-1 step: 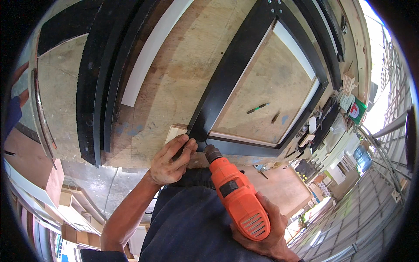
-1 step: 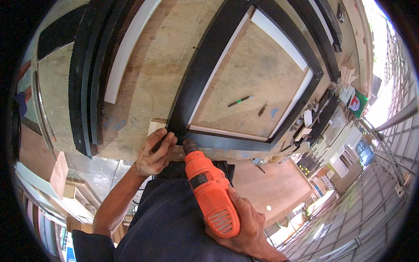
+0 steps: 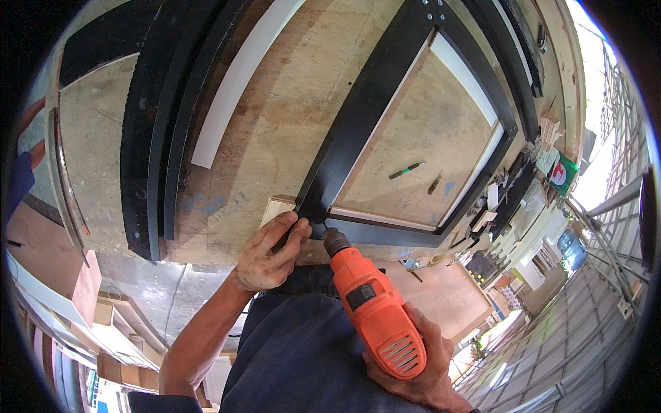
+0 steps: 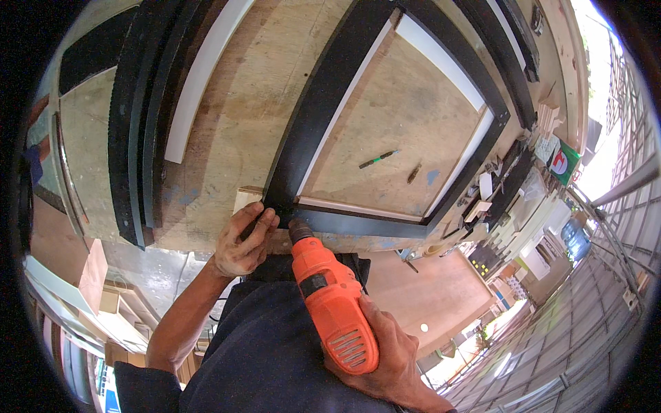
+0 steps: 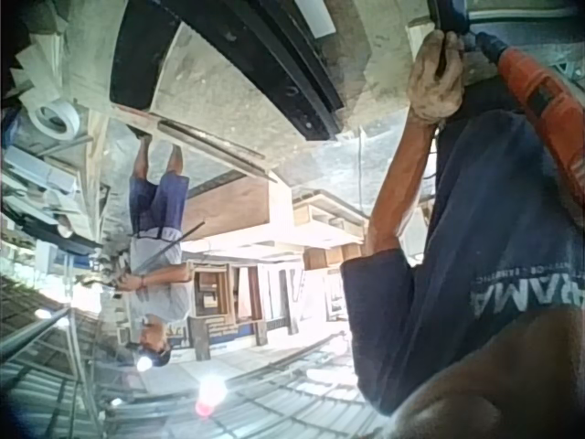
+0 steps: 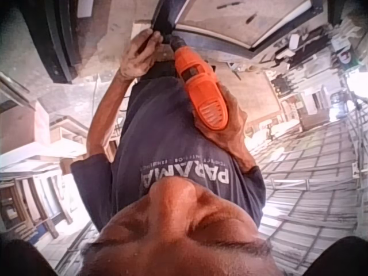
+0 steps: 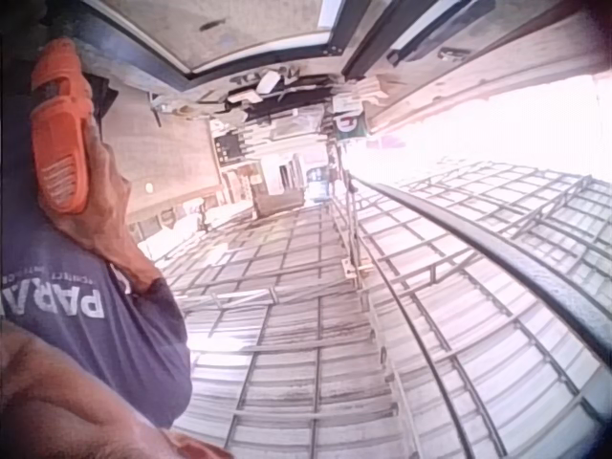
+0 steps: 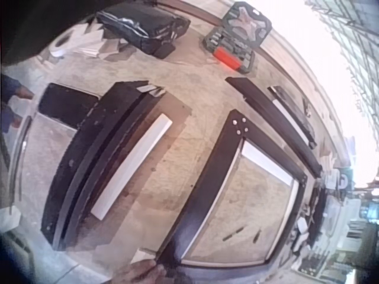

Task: The person aligns wooden pieces to form a square frame, uses a power drill to drive screws into the corners, and checks the fit by hand.

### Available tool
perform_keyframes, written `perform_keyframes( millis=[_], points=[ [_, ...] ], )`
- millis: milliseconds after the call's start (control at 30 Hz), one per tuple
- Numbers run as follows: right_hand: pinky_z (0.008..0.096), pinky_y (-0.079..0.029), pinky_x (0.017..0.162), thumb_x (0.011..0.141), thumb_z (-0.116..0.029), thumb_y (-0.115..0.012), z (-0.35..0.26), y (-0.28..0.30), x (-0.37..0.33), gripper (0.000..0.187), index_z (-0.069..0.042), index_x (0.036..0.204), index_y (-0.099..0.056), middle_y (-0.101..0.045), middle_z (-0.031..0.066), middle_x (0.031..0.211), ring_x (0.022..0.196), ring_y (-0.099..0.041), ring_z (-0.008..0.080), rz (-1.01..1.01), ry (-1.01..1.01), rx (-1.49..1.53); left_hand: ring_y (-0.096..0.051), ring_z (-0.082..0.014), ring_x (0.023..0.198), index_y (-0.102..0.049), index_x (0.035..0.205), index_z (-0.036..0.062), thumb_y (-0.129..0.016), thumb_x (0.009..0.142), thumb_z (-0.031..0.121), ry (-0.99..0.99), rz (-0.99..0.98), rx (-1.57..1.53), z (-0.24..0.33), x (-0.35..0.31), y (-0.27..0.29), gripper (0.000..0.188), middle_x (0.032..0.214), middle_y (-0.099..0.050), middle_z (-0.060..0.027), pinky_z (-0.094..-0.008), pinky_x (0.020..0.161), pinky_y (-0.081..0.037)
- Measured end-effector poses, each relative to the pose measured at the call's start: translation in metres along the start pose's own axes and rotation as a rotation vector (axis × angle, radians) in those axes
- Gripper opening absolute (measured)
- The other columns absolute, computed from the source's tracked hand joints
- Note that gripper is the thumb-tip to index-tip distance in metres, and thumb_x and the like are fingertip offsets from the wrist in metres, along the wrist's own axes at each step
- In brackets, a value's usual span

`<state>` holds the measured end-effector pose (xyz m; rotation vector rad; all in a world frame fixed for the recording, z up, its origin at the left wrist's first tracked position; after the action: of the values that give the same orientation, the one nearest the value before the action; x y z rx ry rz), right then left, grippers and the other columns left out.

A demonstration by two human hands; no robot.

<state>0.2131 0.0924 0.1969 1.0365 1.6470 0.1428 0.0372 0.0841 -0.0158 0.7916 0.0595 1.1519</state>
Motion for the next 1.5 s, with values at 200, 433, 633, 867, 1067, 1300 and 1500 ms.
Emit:
perform_keyframes(
  millis=[200, 433, 633, 867, 1067, 1300, 1500],
  points=[
    [0.0426, -0.063, 0.080, 0.074, -0.021, -0.092, -0.0023, -0.0033, 0.0008, 0.088, 0.007, 0.141, -0.043, -0.073, 0.0227, 0.109, 0.090, -0.078, 0.0319, -0.008, -0.002, -0.015, -0.066, -0.0375, 0.118, -0.078, 0.092, -0.0066, -0.082, 0.069, -0.008, 0.003, 0.019, 0.018, -0.0012, -0.0053, 0.0001, 0.023, 0.126, -0.068, -0.0084, -0.0432, 0.091, -0.066],
    [0.0424, -0.063, 0.082, 0.074, -0.021, -0.093, 0.0007, -0.0016, -0.0011, 0.089, 0.006, 0.142, -0.043, -0.073, 0.0229, 0.111, 0.092, -0.078, 0.0319, -0.005, -0.009, 0.011, -0.066, -0.0363, 0.118, -0.079, 0.091, -0.0062, -0.082, 0.071, -0.008, 0.006, 0.020, 0.028, -0.0003, -0.0034, -0.0029, 0.021, 0.125, -0.068, -0.0075, -0.0413, 0.092, -0.066],
    [0.0430, -0.063, 0.083, 0.074, -0.021, -0.093, 0.0017, -0.0025, -0.0021, 0.089, 0.006, 0.142, -0.042, -0.073, 0.0232, 0.113, 0.094, -0.077, 0.0323, -0.010, -0.021, 0.014, -0.066, -0.0361, 0.118, -0.078, 0.090, -0.0064, -0.082, 0.074, -0.007, 0.004, 0.031, 0.034, -0.0004, -0.0022, -0.0026, 0.017, 0.123, -0.068, -0.0069, -0.0407, 0.090, -0.066],
    [0.0437, -0.063, 0.084, 0.073, -0.020, -0.093, 0.0017, -0.0034, -0.0025, 0.089, 0.006, 0.142, -0.042, -0.073, 0.0235, 0.113, 0.095, -0.077, 0.0327, 0.001, -0.021, 0.010, -0.066, -0.0358, 0.117, -0.077, 0.090, -0.0066, -0.084, 0.075, -0.007, 0.008, 0.038, 0.034, 0.0003, -0.0007, -0.0026, 0.016, 0.122, -0.068, -0.0067, -0.0397, 0.087, -0.067],
    [0.0437, -0.063, 0.084, 0.073, -0.019, -0.093, 0.0013, -0.0034, -0.0017, 0.088, 0.006, 0.141, -0.043, -0.073, 0.0233, 0.112, 0.094, -0.077, 0.0324, 0.001, -0.026, 0.024, -0.065, -0.0348, 0.118, -0.077, 0.092, -0.0068, -0.084, 0.076, -0.007, 0.027, 0.025, 0.019, -0.0001, -0.0017, -0.0028, 0.018, 0.123, -0.067, -0.0058, -0.0395, 0.086, -0.067],
    [0.0435, -0.063, 0.084, 0.073, -0.019, -0.093, 0.0026, -0.0039, -0.0020, 0.089, 0.005, 0.142, -0.042, -0.073, 0.0227, 0.112, 0.094, -0.077, 0.0320, -0.002, -0.021, 0.039, -0.064, -0.0353, 0.121, -0.076, 0.094, -0.0072, -0.083, 0.076, -0.007, 0.011, 0.028, 0.021, -0.0002, -0.0027, -0.0038, 0.019, 0.125, -0.067, -0.0062, -0.0397, 0.086, -0.067],
    [0.0439, -0.065, 0.075, 0.071, -0.018, -0.095, 0.0024, -0.0026, -0.0015, 0.093, 0.006, 0.145, -0.044, -0.071, 0.0235, 0.109, 0.091, -0.078, 0.0361, 0.028, 0.029, 0.058, -0.063, -0.0365, 0.123, -0.076, 0.094, -0.0077, -0.082, 0.076, -0.008, 0.005, 0.012, 0.006, -0.0006, -0.0026, -0.0021, 0.019, 0.129, -0.067, -0.0071, -0.0416, 0.089, -0.067]
  ],
)
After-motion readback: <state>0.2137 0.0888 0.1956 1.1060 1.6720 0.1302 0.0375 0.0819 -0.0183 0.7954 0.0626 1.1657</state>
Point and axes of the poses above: each hand's wrist, its own x-axis towards the middle knuckle, its own y-axis out of the back of the hand, z = x × y, the point moved 6 cm from there along x, towards the middle knuckle
